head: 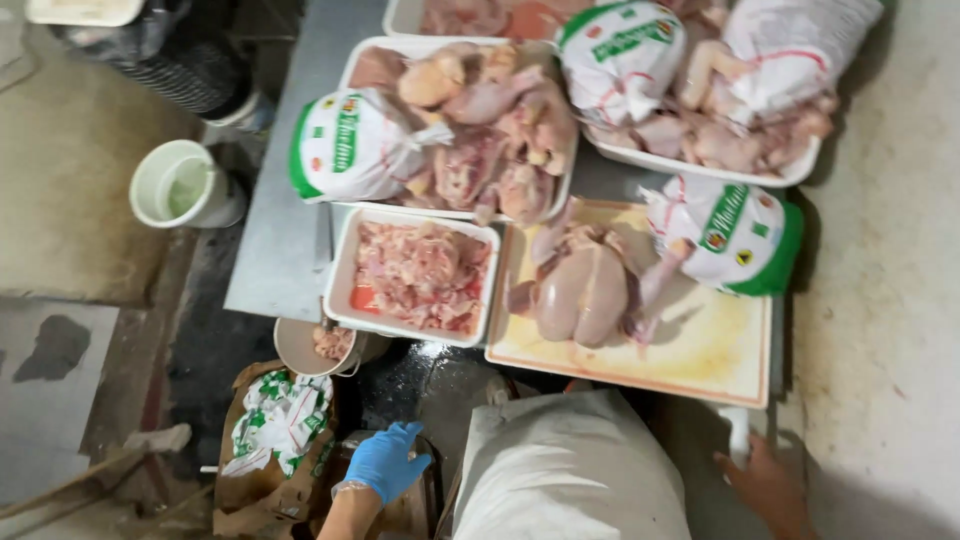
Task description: Deboning and cutting whole raw chickens into parts on a cutting board in a food processing facility.
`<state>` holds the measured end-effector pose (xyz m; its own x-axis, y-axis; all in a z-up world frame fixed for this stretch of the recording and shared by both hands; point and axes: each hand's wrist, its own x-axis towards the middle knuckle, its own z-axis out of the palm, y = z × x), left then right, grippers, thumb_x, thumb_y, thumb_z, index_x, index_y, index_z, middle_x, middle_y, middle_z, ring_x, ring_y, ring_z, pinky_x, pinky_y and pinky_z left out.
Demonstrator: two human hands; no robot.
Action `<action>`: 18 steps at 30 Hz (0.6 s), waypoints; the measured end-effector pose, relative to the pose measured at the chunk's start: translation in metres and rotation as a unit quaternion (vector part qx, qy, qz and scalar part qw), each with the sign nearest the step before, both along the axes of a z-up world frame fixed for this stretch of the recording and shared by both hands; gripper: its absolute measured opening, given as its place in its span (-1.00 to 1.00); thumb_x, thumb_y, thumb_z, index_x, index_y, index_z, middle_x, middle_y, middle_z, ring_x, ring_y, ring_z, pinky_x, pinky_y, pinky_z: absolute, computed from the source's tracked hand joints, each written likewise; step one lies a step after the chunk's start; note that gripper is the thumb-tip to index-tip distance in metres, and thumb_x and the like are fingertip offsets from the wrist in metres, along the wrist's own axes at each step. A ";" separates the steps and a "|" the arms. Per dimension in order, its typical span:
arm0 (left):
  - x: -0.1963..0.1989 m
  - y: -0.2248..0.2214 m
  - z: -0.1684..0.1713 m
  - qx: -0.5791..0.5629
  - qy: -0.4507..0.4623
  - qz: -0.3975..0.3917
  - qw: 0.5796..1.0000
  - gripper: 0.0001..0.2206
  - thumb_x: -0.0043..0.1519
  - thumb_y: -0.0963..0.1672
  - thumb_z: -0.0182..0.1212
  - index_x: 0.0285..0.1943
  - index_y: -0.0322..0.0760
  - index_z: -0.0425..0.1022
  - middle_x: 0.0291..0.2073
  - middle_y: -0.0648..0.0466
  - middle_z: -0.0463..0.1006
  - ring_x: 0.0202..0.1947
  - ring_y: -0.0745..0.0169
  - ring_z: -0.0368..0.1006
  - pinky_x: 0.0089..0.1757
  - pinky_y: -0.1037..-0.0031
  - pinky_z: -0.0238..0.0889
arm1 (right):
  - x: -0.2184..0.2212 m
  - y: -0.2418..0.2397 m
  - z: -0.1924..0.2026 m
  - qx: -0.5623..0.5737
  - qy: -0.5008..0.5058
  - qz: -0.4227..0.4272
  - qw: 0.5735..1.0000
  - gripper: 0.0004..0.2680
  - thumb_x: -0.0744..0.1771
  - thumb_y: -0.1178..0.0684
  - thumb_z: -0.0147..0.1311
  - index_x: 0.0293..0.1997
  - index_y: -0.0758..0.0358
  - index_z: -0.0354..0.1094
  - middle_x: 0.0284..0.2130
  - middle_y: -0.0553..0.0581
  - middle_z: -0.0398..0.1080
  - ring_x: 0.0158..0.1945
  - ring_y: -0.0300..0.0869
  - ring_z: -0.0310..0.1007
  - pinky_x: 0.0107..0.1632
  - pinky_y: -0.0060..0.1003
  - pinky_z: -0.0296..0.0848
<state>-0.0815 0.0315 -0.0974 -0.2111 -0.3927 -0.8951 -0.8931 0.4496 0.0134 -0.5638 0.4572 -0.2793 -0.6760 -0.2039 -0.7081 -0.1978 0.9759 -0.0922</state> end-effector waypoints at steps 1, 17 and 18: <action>-0.019 0.003 0.007 -0.017 0.021 -0.027 0.999 -0.35 0.34 0.16 0.06 0.61 0.12 0.04 0.38 0.10 0.32 0.25 0.05 0.42 0.09 0.19 0.46 | 0.003 -0.010 0.020 0.008 -0.012 0.027 1.000 -0.35 0.28 -0.43 0.08 0.52 -0.03 0.10 0.13 0.18 0.55 0.18 0.14 0.58 0.13 0.08 0.50; -0.302 -0.014 -0.055 -0.318 0.420 -0.268 0.807 0.04 -0.17 0.02 0.65 0.58 0.00 0.17 0.47 -0.21 0.17 0.33 -0.58 0.22 0.16 -0.10 0.34 | 0.017 0.013 0.002 -0.088 -0.023 -0.011 0.996 -0.65 0.39 -0.11 0.01 0.19 0.37 0.20 -0.04 0.59 0.49 0.09 0.41 0.52 0.11 0.30 0.51; -0.310 -0.018 -0.056 -0.328 0.456 -0.263 0.784 0.02 -0.19 -0.03 0.61 0.58 -0.01 0.18 0.45 -0.24 0.17 0.29 -0.62 0.25 0.12 -0.08 0.40 | 0.022 0.019 0.014 -0.083 -0.059 -0.040 0.994 -0.61 0.38 -0.09 0.00 0.29 0.38 0.17 0.02 0.61 0.47 0.13 0.39 0.51 0.11 0.29 0.52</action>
<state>-0.3912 0.0134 -0.1532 -0.9338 -0.3487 0.0801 -0.3345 0.9303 0.1503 -0.5421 0.4757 -0.2653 -0.6094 -0.2744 -0.7439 -0.0989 0.9572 -0.2721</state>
